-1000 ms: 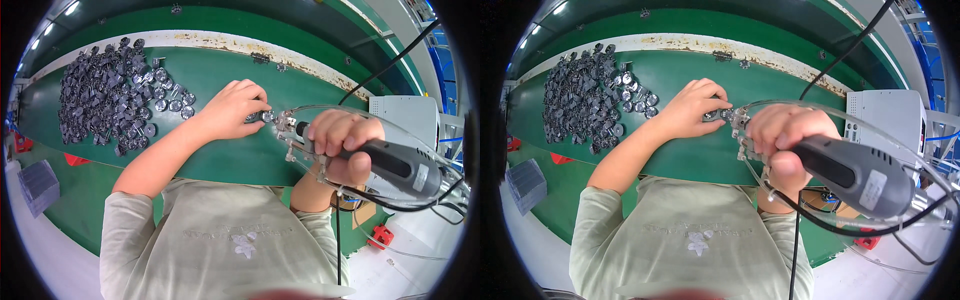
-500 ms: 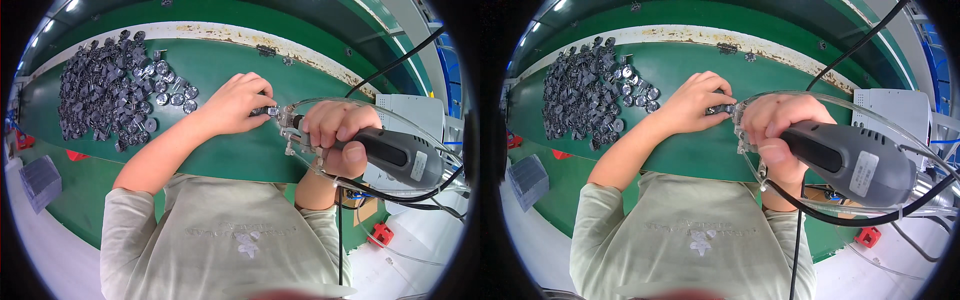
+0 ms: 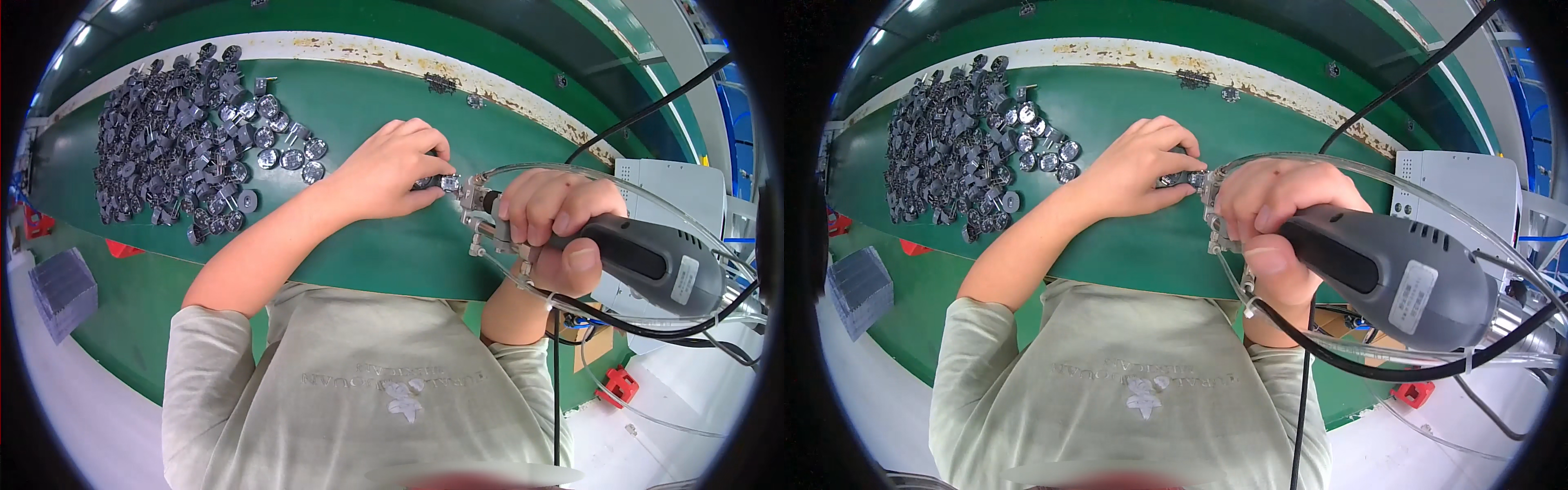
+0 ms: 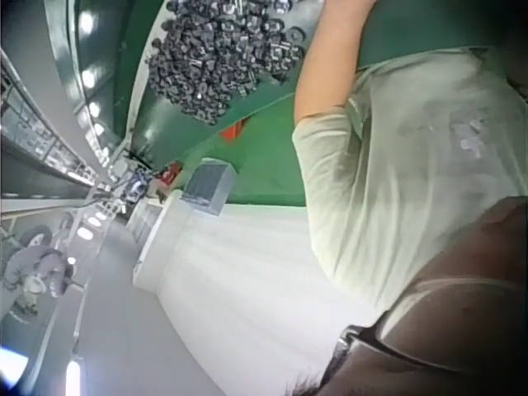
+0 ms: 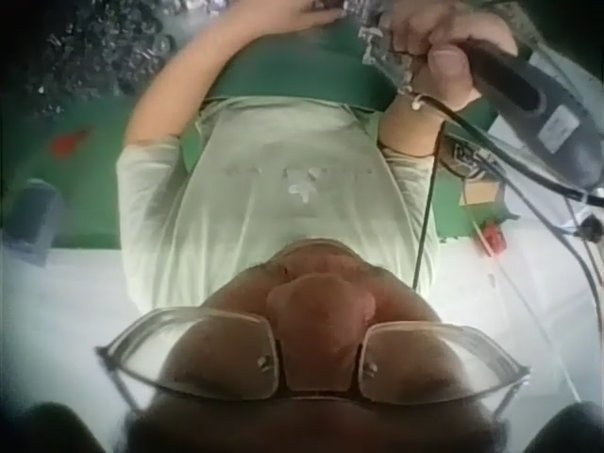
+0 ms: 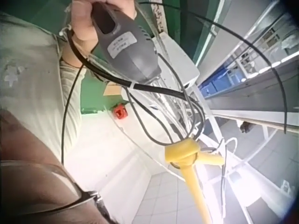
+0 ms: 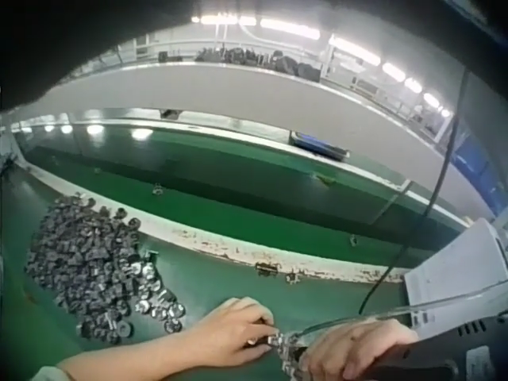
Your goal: The person assembles small circular plastic parts using a handheld assembly tool at a factory workstation.
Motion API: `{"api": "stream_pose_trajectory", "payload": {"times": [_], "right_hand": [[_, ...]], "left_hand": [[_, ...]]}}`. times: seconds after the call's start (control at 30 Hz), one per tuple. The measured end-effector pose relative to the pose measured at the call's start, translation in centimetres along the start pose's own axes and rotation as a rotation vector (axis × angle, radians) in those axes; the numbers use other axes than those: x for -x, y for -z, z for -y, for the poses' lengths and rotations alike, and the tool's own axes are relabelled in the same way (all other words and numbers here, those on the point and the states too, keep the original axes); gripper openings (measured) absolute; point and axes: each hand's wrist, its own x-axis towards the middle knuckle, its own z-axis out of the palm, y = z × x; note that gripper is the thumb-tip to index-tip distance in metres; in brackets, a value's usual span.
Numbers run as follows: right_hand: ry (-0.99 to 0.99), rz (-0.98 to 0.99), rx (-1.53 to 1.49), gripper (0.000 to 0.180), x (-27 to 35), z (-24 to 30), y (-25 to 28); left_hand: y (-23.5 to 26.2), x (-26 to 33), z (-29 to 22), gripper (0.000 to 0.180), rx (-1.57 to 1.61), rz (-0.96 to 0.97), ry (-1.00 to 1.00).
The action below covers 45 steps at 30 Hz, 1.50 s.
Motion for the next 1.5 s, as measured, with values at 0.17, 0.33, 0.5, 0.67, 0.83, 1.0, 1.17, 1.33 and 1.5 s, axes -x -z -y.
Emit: {"api": "stream_pose_trajectory", "payload": {"times": [0.17,0.33,0.5,0.67,0.83,1.0,1.17,1.33,1.5], "right_hand": [[0.002,0.025,-0.017,0.034,0.0,-0.1,0.1],[-0.001,0.020,-0.005,0.034,0.0,0.1,0.0],[-0.014,0.023,-0.026,0.033,0.0,0.2,0.3],[-0.014,0.056,-0.027,0.032,0.0,0.2,0.5],[-0.018,0.085,-0.019,0.032,-0.2,0.4,0.6],[-0.030,0.072,-0.016,0.033,0.0,0.2,0.5],[-0.003,0.110,-0.019,0.033,-0.1,0.4,0.7],[-0.034,0.175,0.059,0.031,-0.3,0.6,1.0],[-0.048,0.191,0.143,0.031,-0.3,0.8,0.8]], "left_hand": [[0.1,0.0,0.0,0.027,0.004,0.007,0.013],[0.1,0.0,-0.1,0.027,0.005,-0.001,0.006],[0.0,0.0,0.0,0.027,0.008,0.001,0.009],[-0.1,0.1,0.0,0.028,-0.013,-0.004,-0.001],[0.0,-0.1,0.0,0.029,-0.003,0.003,0.004],[-0.1,0.1,0.1,0.028,0.002,0.004,0.015],[-0.1,0.0,0.1,0.028,-0.004,0.012,0.016],[-0.2,0.0,0.0,0.029,-0.008,-0.006,0.003],[-0.1,0.0,0.0,0.030,-0.005,0.010,0.012]]}}
